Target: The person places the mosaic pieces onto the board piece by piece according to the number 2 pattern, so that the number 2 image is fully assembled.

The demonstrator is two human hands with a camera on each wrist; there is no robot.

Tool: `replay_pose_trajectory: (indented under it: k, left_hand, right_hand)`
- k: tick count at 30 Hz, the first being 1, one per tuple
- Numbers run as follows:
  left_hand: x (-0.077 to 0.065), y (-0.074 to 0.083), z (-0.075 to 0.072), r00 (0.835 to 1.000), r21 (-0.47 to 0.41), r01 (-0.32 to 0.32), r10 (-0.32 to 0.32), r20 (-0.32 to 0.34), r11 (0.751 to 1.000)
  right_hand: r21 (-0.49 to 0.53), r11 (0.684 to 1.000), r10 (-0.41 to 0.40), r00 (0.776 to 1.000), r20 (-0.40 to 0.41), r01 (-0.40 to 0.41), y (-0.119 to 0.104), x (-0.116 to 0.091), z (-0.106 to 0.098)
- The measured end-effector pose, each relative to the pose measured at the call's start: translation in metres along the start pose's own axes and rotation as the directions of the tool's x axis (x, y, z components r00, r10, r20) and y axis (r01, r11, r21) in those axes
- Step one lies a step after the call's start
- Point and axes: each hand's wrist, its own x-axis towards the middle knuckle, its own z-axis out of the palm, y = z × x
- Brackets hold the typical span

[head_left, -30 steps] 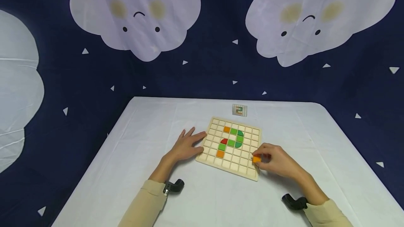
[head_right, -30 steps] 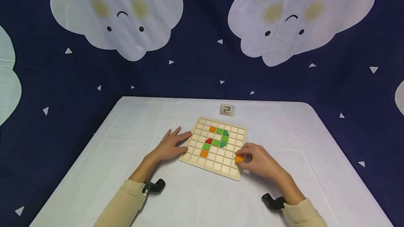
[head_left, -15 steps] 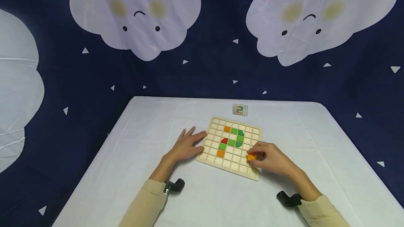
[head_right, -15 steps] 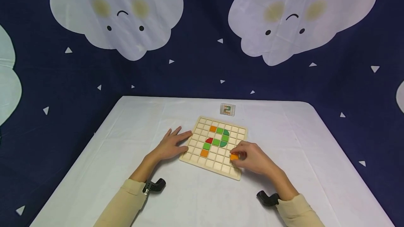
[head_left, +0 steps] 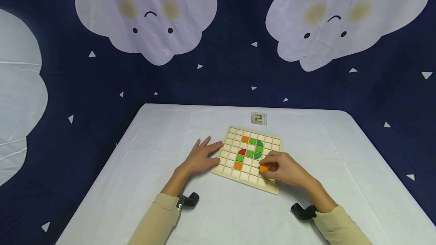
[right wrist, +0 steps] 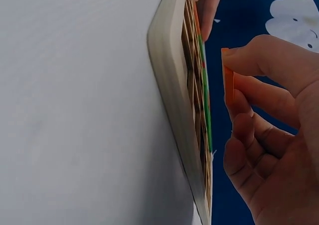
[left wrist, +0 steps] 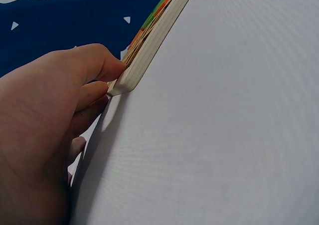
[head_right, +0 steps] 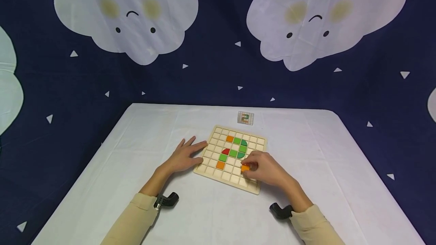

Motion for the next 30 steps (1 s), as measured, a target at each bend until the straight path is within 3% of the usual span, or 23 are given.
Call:
replay_pose_trajectory:
  k: [21,30]
  left_hand:
    - [-0.004,0.0,0.001,1.0,-0.003,-0.007,0.007,-0.003,1.0]
    - [-0.002,0.001,-0.001,1.0,-0.003,-0.011,0.011,-0.001,1.0]
  right_hand:
    - [-0.091,0.995,-0.035,0.999,0.029,0.037,-0.009,0.024,0.018]
    - [-0.142,0.984,-0.101,0.994,0.051,0.108,-0.012,0.034,0.021]
